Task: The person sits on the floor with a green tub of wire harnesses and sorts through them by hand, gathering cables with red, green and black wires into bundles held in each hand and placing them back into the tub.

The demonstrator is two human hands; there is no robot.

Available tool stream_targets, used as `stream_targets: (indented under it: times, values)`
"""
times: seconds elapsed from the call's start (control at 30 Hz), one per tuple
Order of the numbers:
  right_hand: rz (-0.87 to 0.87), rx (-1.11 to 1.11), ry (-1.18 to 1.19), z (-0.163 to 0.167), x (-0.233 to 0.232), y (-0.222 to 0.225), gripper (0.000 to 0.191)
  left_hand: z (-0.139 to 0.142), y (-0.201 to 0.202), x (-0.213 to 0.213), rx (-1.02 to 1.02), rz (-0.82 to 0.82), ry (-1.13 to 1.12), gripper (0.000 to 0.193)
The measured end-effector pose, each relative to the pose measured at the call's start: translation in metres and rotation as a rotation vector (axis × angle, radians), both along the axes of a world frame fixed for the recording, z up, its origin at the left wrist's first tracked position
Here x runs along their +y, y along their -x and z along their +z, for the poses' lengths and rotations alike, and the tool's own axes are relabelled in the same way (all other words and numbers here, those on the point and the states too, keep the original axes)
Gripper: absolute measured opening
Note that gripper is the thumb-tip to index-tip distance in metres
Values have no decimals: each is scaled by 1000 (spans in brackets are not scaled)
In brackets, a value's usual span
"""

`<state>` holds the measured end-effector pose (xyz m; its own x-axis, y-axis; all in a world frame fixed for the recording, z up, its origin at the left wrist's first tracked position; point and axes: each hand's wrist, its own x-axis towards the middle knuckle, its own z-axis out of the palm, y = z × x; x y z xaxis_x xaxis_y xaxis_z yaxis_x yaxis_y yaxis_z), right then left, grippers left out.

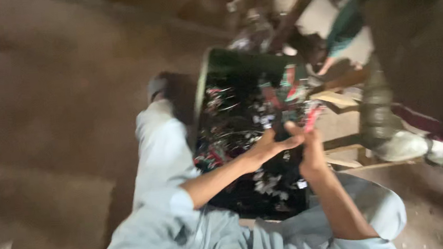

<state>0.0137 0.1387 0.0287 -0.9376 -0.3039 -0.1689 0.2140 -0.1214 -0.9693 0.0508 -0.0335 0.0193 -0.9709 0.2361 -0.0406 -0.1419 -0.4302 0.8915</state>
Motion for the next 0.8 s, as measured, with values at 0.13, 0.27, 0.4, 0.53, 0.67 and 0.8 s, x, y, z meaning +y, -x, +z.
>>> stream_targets:
  times: [0.13,0.27,0.4,0.53,0.67,0.8]
  values:
    - [-124,-165,67,39,-35,-8,20,33,-10,3,-96,145,-163,34]
    - [-215,-217,-28,84,-56,-12,18,42,-4,2,-177,171,-183,19]
    - [-196,-171,-78,115,-58,-13,24,46,8,-3,-326,118,-286,17]
    - [-107,-27,-124,127,-43,-7,25,43,20,-19,-286,228,-281,9]
    - [-186,-76,-25,120,-22,-2,16,48,21,-38,-206,144,-368,18]
    - [-195,-40,-82,115,-12,-4,17,64,15,-54,-147,80,-323,17]
